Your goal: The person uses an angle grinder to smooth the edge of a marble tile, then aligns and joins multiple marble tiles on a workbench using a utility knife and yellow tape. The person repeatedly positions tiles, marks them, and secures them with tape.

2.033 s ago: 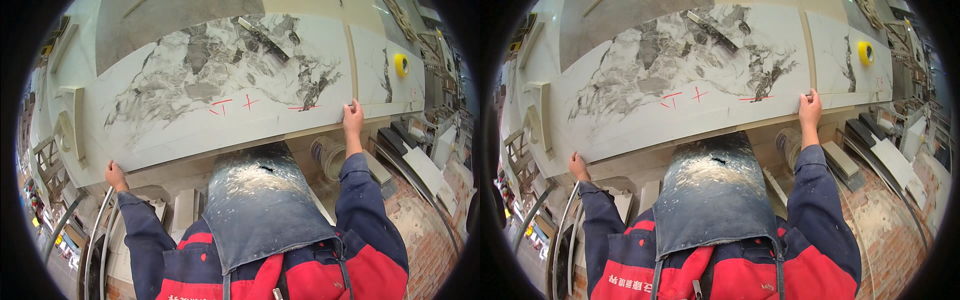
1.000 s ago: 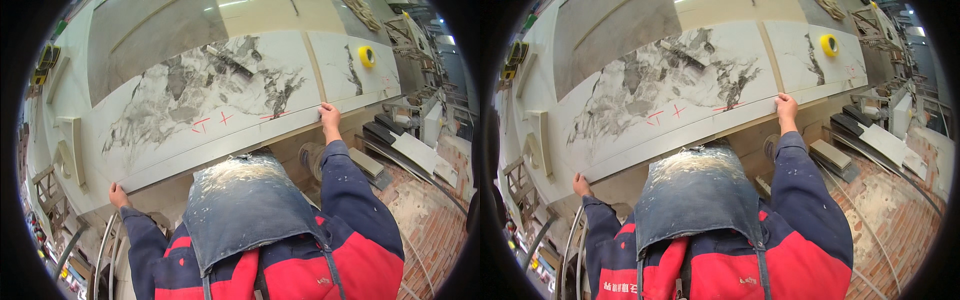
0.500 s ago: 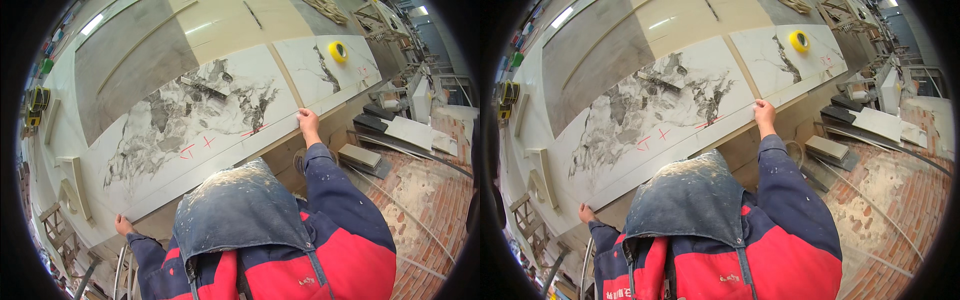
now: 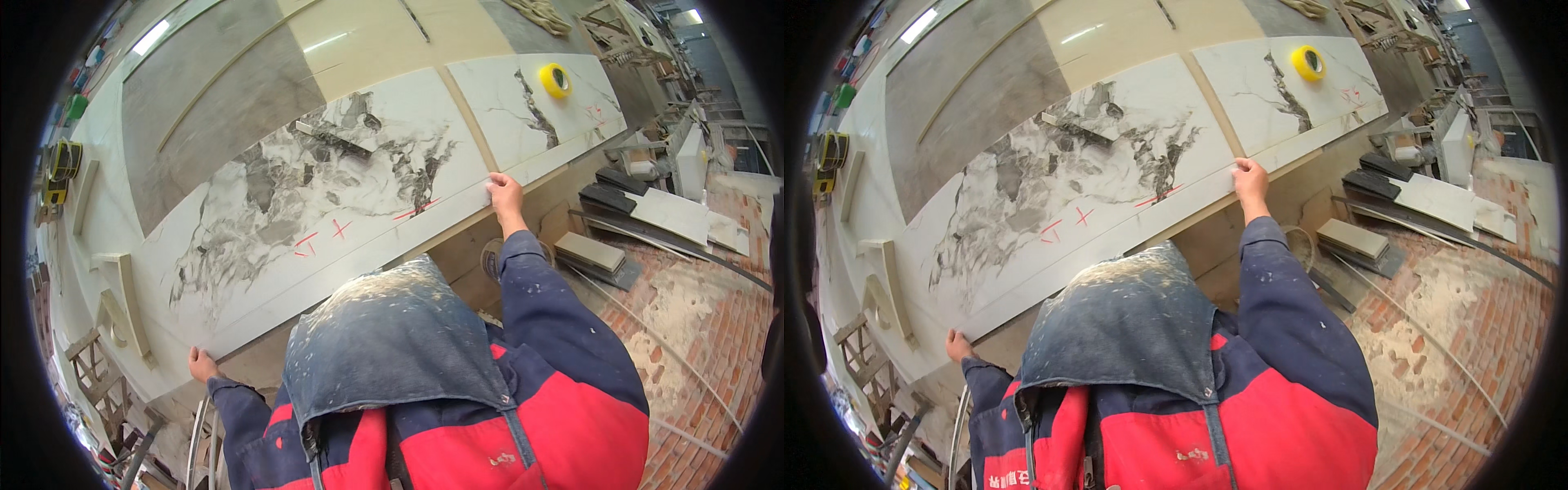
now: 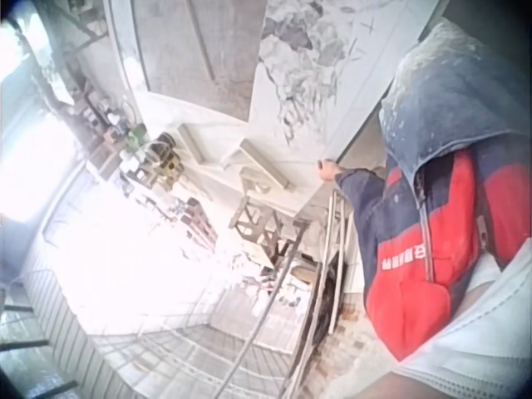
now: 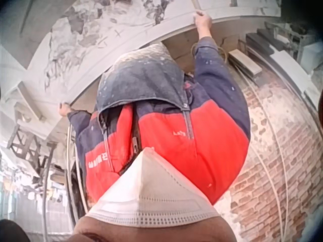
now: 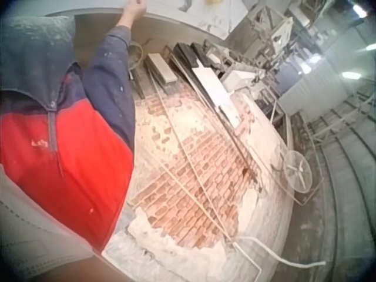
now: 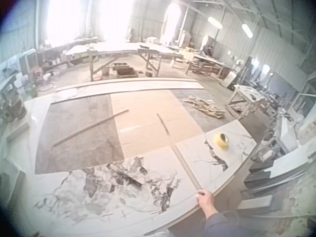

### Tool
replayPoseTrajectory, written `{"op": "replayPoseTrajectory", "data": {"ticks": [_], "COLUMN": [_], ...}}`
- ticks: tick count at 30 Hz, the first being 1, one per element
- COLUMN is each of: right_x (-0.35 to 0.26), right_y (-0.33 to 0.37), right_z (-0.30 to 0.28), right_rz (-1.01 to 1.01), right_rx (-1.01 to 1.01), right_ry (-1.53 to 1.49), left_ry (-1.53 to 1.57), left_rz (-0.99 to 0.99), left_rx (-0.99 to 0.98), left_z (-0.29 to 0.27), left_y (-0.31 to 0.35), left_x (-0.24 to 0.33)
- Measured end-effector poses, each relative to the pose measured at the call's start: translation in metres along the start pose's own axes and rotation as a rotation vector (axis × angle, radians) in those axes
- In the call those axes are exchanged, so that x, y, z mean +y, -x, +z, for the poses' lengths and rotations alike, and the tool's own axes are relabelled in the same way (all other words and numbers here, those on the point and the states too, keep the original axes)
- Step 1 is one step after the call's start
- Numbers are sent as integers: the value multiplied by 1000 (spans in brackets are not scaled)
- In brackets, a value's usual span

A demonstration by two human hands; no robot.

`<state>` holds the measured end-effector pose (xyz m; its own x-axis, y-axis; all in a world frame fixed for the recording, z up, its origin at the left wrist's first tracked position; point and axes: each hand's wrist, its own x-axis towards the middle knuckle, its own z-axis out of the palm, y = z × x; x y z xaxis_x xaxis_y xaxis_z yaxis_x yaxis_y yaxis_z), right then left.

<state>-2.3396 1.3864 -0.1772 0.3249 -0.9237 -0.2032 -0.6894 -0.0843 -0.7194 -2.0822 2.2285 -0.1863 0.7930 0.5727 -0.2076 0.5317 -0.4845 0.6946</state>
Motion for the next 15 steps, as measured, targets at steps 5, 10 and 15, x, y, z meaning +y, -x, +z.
{"op": "replayPoseTrajectory", "data": {"ticks": [5, 10, 15], "right_x": [18, 18, 13], "right_y": [-9, -7, -4], "right_z": [0, 0, -9], "right_rz": [-64, -106, -83], "right_rx": [2, -36, -69], "right_ry": [-26, 13, -39], "left_ry": [-38, -83, 9], "left_rz": [51, 69, -14], "left_rx": [-38, -38, -35], "left_z": [-2, -10, -4], "left_y": [-6, -9, 10], "left_x": [-7, -10, 6]}}
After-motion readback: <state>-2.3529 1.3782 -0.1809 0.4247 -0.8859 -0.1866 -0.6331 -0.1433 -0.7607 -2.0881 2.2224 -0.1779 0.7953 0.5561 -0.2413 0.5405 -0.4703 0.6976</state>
